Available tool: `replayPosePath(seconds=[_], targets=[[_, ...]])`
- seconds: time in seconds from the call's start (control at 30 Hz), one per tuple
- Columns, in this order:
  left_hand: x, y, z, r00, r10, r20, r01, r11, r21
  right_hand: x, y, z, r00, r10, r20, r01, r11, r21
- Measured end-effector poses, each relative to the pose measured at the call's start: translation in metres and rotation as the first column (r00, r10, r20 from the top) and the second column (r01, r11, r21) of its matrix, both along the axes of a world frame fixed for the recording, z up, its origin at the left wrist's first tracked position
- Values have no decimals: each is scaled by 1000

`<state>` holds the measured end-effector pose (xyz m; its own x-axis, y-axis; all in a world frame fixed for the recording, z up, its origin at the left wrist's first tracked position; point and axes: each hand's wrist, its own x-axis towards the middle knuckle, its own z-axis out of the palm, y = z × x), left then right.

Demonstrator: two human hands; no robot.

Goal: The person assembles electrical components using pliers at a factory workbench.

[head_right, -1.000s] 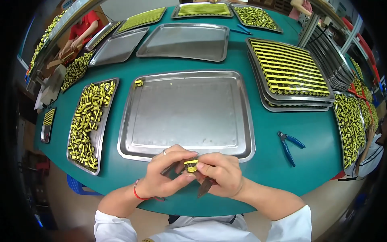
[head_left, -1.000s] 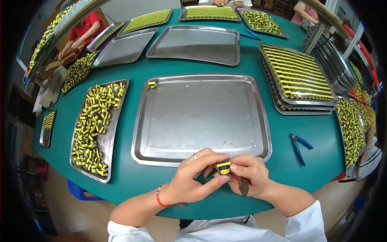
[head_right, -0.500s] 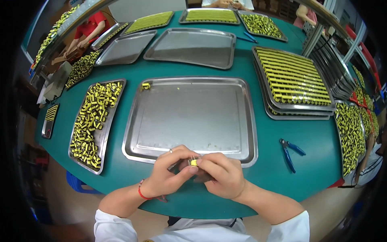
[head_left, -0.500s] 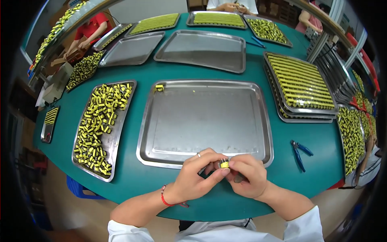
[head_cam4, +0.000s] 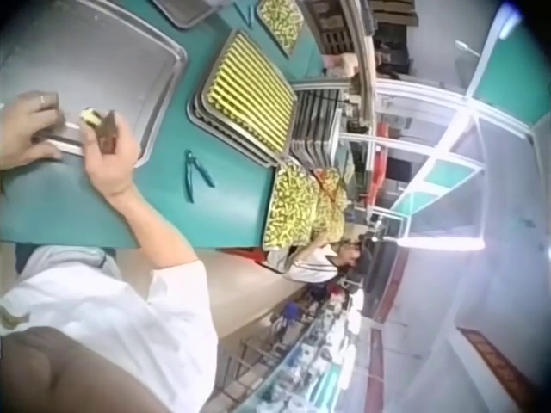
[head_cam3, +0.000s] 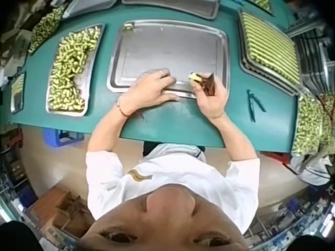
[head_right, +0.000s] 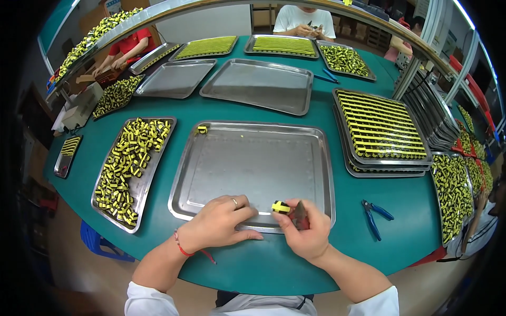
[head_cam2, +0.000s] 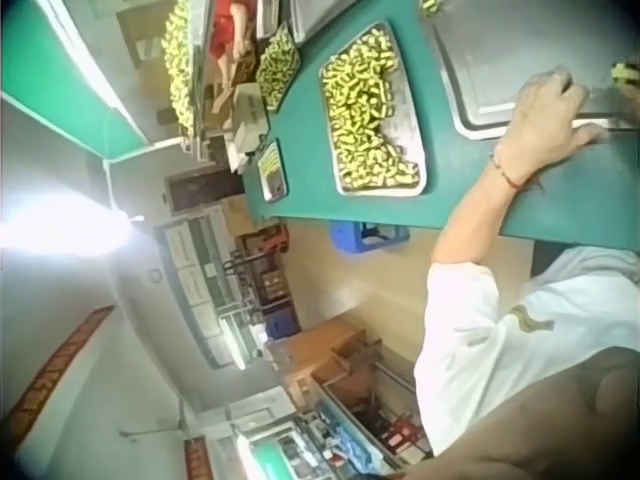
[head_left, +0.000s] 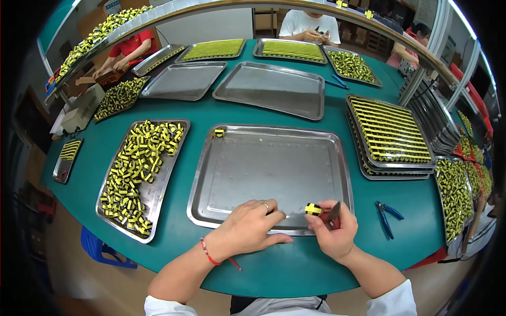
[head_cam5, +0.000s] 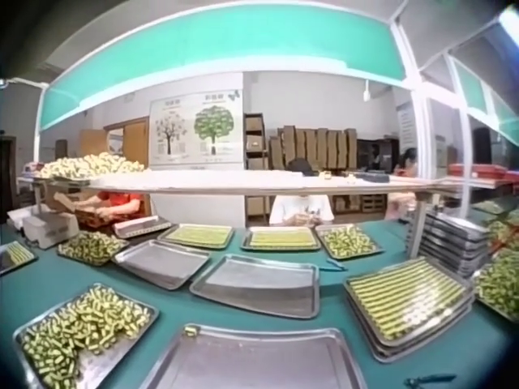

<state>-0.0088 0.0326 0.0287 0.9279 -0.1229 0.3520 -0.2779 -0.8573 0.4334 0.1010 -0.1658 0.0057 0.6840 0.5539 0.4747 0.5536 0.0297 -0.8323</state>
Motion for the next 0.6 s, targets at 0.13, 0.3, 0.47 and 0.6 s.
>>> replayPosePath(seconds=[0.13, 0.3, 0.47, 0.6], targets=[[3, -1, -9, 995, -94, -44, 96, 993, 65, 5, 1, 6, 971, 26, -239, -15, 999, 45], [6, -11, -19, 987, -143, 72, 142, 990, 18, 6, -1, 6, 915, 42, -401, -18, 998, 63], [2, -14, -17, 986, -141, 90, 140, 990, 21, 9, 0, 4, 911, 65, -408, -67, 998, 9], [2, -9, -21, 988, -136, 74, 135, 991, 21, 12, 10, 11, 919, 107, -379, -122, 992, -16]])
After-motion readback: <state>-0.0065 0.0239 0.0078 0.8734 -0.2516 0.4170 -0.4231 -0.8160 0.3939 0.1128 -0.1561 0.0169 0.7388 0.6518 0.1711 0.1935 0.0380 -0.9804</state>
